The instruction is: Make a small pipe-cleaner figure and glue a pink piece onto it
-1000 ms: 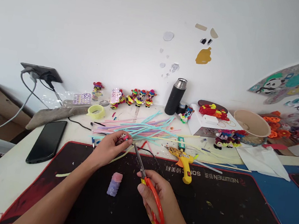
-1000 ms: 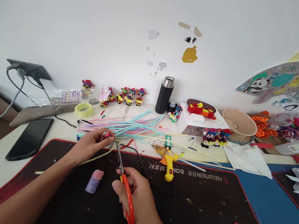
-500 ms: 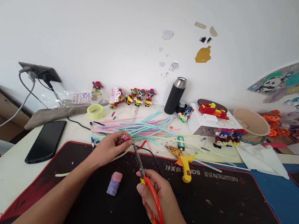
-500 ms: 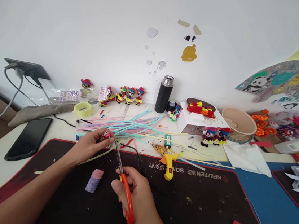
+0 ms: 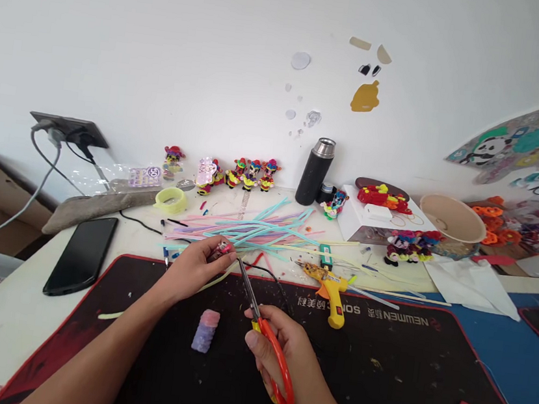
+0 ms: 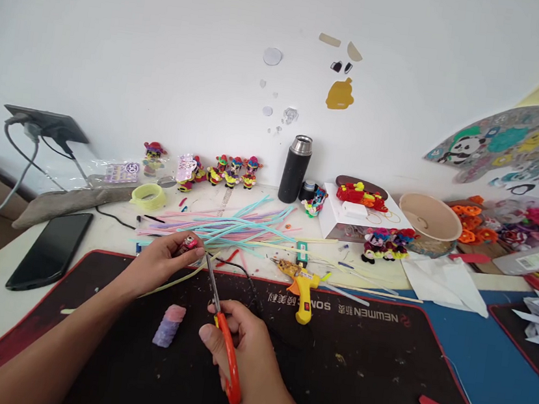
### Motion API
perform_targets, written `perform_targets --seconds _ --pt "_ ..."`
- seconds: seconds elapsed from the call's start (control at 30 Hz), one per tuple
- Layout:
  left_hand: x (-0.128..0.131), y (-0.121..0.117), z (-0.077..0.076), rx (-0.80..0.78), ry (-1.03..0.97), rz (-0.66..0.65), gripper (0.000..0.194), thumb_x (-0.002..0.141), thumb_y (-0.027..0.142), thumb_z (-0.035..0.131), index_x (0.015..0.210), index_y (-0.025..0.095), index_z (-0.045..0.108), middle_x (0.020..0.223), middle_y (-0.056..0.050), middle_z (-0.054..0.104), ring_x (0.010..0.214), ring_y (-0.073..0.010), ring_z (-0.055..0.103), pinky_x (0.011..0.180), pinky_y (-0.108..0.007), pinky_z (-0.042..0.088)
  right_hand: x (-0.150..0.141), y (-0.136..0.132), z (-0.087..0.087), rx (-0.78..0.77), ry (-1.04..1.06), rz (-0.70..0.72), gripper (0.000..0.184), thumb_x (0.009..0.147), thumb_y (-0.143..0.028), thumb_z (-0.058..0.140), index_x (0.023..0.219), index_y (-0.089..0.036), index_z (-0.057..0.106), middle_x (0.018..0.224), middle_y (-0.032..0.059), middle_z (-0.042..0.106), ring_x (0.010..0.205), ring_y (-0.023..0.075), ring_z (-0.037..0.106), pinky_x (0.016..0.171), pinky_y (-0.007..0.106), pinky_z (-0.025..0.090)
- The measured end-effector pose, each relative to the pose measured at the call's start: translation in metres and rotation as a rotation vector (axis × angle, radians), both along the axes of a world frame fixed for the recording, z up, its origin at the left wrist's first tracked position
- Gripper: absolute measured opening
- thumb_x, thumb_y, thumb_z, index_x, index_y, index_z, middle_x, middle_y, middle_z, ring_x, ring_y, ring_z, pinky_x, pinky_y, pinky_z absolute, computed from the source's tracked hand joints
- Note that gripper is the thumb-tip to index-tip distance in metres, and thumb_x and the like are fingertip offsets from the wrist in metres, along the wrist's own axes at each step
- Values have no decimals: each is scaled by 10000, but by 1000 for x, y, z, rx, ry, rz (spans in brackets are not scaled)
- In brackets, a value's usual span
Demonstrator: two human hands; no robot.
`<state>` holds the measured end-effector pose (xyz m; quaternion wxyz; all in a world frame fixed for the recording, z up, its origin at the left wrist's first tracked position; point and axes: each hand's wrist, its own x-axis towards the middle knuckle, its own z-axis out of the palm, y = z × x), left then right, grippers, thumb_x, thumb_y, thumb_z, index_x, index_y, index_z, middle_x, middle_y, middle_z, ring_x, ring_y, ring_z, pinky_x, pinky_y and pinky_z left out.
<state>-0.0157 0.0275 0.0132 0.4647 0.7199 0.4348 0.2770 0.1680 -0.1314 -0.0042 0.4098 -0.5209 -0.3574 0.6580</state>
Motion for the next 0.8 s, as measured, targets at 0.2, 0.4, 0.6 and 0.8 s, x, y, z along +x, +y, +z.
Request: perform_targets --seconds 0.2,0.4,0.6,0.8 --pt "0 0 2 -7 4 -7 356 895 546 622 832 196 609 712 31 501 658 -144 436 598 -242 380 -1 1 -2 19 -2 -13 732 794 -736 758 1220 -151 646 509 -106 476 349 59 367 357 189 286" --pt "1 -1 3 -19 12 1 369 900 565 599 838 201 611 717 30 497 665 -150 437 604 -246 372 -1 -1 -1 24 -10 -14 728 797 -733 757 1222 -150 653 505 -104 461 358 65 369 371 196 284" --pt "2 -2 3 -20 18 -6 394 892 587 610 805 202 604 689 34 480 643 -144 416 586 -241 365 0 -1 -3 26 -3 -11 725 784 -718 778 1227 -157 656 538 -97 470 364 66 371 368 195 270" --pt "1 -1 2 5 1 -1 355 913 554 604 859 204 635 724 23 527 671 -155 455 609 -248 383 0 -1 -3 19 17 -9 742 790 -722 770 1241 -148 638 549 -100 467 363 60 365 350 186 276"
